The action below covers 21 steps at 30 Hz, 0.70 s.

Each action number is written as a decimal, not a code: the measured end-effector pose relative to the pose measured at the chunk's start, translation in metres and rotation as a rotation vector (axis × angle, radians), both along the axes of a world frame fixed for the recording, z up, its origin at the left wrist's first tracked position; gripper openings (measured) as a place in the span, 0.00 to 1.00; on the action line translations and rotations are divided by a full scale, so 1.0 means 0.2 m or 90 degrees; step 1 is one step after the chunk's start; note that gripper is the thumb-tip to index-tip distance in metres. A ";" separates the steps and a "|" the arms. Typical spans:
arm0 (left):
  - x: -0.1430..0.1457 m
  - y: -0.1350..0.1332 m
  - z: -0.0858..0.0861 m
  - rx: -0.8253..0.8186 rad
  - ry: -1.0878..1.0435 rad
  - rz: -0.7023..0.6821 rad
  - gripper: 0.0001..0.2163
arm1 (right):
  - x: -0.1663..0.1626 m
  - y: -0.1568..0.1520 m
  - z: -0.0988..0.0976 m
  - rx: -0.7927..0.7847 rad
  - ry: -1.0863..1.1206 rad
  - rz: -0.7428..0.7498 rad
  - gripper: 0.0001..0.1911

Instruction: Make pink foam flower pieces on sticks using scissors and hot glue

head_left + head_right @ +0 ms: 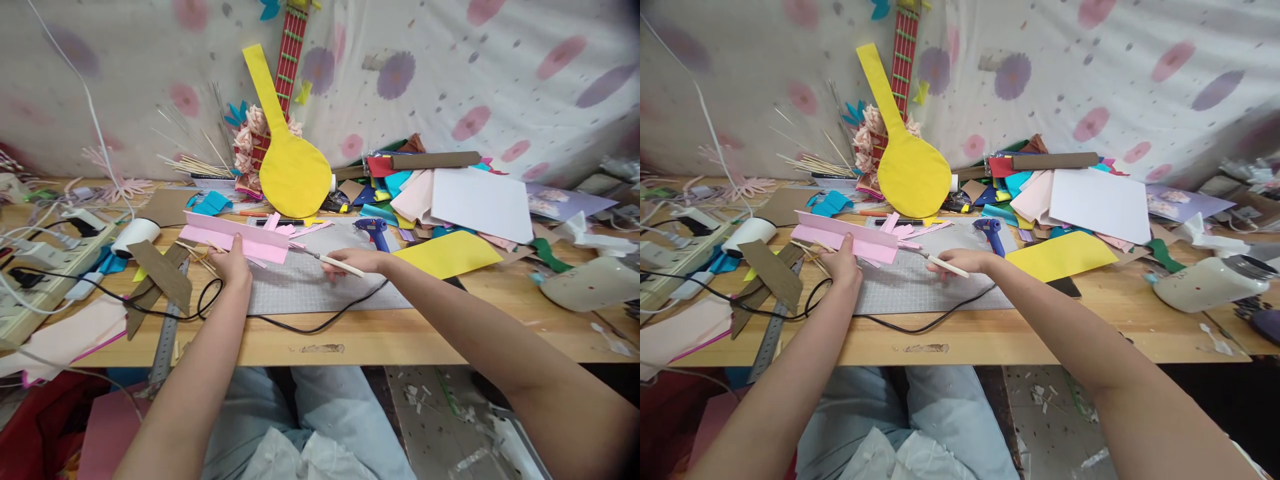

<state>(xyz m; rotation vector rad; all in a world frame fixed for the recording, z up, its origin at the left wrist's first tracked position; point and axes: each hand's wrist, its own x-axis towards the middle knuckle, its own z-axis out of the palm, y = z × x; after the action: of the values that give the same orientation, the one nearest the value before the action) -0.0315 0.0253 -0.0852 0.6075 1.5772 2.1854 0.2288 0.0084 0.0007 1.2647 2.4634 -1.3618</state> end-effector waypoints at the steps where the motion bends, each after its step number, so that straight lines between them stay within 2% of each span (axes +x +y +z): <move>1: 0.00 0.00 0.00 -0.004 -0.001 -0.002 0.21 | -0.02 0.01 0.01 -0.032 0.009 0.007 0.27; 4: 0.00 -0.01 -0.01 -0.026 0.006 0.001 0.21 | -0.07 0.03 0.01 -0.094 0.014 0.022 0.28; 7: -0.01 0.00 -0.03 -0.040 0.023 0.001 0.22 | -0.08 0.04 0.02 -0.110 0.016 0.028 0.28; 15: -0.01 0.04 -0.06 -0.037 0.025 -0.021 0.22 | -0.05 0.06 0.05 -0.022 -0.062 0.032 0.28; 21: 0.03 0.03 -0.02 0.021 -0.015 -0.050 0.21 | -0.10 0.09 0.01 -0.172 0.008 0.004 0.30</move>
<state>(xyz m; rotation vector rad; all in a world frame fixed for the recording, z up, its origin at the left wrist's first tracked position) -0.0246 0.0307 -0.0893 0.6406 1.4834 2.1565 0.2087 0.0257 0.0037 1.1873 2.1927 -1.6363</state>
